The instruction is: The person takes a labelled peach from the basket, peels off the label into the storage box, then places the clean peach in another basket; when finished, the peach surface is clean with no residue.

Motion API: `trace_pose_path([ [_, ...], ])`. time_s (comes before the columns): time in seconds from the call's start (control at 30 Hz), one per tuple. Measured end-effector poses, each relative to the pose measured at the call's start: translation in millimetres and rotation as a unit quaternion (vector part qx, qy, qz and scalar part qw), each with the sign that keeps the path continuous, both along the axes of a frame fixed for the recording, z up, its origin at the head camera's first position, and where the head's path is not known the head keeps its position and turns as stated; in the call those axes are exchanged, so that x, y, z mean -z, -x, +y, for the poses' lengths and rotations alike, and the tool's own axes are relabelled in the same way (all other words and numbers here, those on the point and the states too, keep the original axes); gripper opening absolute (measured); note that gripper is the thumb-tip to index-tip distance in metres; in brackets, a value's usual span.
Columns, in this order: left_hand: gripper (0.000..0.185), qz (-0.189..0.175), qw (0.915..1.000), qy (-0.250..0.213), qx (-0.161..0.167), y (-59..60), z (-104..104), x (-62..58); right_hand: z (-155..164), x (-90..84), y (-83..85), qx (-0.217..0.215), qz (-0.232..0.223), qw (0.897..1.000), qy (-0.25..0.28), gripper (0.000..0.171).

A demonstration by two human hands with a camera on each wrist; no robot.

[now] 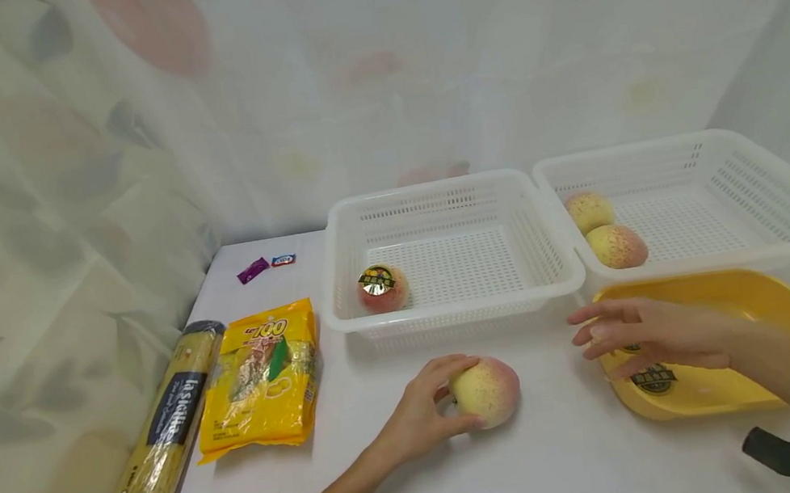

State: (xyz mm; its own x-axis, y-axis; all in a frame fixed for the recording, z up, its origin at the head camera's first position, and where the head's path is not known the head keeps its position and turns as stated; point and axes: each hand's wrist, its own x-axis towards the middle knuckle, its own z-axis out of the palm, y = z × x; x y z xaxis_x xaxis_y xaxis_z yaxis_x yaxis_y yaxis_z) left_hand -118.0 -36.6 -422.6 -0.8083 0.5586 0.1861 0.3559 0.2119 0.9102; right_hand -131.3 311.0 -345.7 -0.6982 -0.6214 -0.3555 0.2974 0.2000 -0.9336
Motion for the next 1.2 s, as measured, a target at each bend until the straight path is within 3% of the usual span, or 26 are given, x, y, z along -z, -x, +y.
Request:
trace_pose_path([
  [0.43, 0.066, 0.0, 0.9999, -0.01, 0.004, -1.6, 0, -1.0, -99, 37.0, 2.0, 0.046, -0.005, 0.999, -0.011, 0.068],
  [0.77, 0.066, 0.006, 0.9998, -0.001, 0.02, -0.4, -2, -3.9, -123, 42.1, -2.5, 0.058, 0.016, 0.998, -0.033, 0.069],
  [0.87, 0.065, -0.01, 0.9995, 0.016, 0.026, 3.4, -9, -16.0, -123, 43.3, -2.2, 0.058, 0.018, 0.998, -0.031, 0.068],
  [0.97, 0.063, -0.036, 0.9984, 0.003, 0.044, 8.0, -24, -37.9, -123, 44.2, -1.9, 0.061, 0.021, 0.997, -0.036, 0.068],
  [1.03, 0.061, -0.046, 0.9962, -0.042, 0.06, 10.7, -36, -54.4, -123, 44.7, -1.7, 0.062, 0.023, 0.997, -0.039, 0.069],
  [1.1, 0.057, -0.032, 0.9911, -0.107, 0.072, 14.3, -51, -68.3, -123, 45.2, -1.4, 0.063, 0.022, 0.997, -0.041, 0.069],
  [1.2, 0.052, -0.002, 0.9785, -0.201, 0.045, 22.1, -74, -83.1, -124, 46.0, -0.9, 0.062, 0.02, 0.997, -0.04, 0.069],
])
